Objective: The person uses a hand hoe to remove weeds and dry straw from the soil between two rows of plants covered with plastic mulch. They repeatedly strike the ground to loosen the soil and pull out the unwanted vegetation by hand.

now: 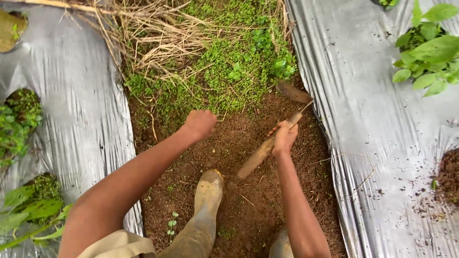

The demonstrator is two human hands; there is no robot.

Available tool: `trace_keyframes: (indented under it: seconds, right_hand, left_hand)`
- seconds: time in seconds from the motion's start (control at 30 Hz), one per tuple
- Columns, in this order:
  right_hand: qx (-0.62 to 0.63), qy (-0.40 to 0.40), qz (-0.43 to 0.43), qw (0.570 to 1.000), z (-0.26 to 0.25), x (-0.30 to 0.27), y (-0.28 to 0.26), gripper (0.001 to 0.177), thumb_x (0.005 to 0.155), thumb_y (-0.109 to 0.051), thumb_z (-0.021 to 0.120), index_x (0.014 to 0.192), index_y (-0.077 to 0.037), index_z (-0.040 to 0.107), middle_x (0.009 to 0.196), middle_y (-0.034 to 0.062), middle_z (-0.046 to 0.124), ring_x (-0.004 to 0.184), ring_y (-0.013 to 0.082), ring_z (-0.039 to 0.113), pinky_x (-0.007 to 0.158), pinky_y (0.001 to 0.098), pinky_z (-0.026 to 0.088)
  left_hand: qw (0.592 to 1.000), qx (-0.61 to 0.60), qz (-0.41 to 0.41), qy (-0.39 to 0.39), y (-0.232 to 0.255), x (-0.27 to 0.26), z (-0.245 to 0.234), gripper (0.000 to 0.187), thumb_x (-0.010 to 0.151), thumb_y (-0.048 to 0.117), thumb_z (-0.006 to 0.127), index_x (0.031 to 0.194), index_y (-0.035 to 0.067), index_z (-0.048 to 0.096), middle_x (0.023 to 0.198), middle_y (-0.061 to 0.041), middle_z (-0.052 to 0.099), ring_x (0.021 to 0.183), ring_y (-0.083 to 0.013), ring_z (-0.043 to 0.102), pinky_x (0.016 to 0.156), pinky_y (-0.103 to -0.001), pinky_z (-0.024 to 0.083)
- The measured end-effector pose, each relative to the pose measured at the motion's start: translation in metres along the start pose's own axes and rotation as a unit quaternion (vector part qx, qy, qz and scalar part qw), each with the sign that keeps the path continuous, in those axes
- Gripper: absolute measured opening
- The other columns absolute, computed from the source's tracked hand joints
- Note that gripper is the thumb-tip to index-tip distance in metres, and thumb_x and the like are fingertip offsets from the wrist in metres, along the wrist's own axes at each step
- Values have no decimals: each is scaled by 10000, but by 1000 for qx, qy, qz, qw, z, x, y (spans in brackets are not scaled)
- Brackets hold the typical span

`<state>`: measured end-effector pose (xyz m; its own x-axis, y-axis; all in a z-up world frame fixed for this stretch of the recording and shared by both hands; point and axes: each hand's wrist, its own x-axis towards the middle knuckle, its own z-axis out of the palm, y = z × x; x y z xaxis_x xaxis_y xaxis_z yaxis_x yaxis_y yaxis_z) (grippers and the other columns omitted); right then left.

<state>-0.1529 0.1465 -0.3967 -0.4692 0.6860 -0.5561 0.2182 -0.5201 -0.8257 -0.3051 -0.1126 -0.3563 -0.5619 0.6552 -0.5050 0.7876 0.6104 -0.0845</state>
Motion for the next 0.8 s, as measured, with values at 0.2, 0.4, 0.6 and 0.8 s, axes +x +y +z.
trace_keyframes:
  seconds: [0.2,0.4,0.6,0.8]
  right_hand:
    - [-61,-37,70,995,16,-59,31,99,914,-146,494,993,-89,477,658,91,577,534,211,612,500,370,568]
    - [-124,-42,21,991,-16,-29,60,581,937,-133,551,1412,141,362,739,115,631,597,184,649,538,398,578]
    - [-151,97,-45,983,-30,-40,-2,163,935,-150,564,866,-155,415,678,55,528,584,203,619,590,439,514]
    - [-206,126,-33,970,-20,-14,9,152,930,-236,606,903,-155,480,704,58,530,625,212,571,620,440,475]
  left_hand:
    - [983,60,163,-62,76,10,-86,333,935,367,739,925,40,803,823,-176,759,709,-305,753,605,-476,649]
    - [979,45,195,-45,114,59,-103,305,954,319,711,1023,34,795,922,-178,767,767,-318,759,658,-473,645]
    - [960,63,272,12,112,99,-117,245,1002,161,644,1139,-5,760,1113,-214,751,938,-338,749,810,-465,631]
    - [928,50,343,140,117,192,-66,324,966,132,681,1272,25,686,1210,-193,703,1077,-348,726,954,-505,579]
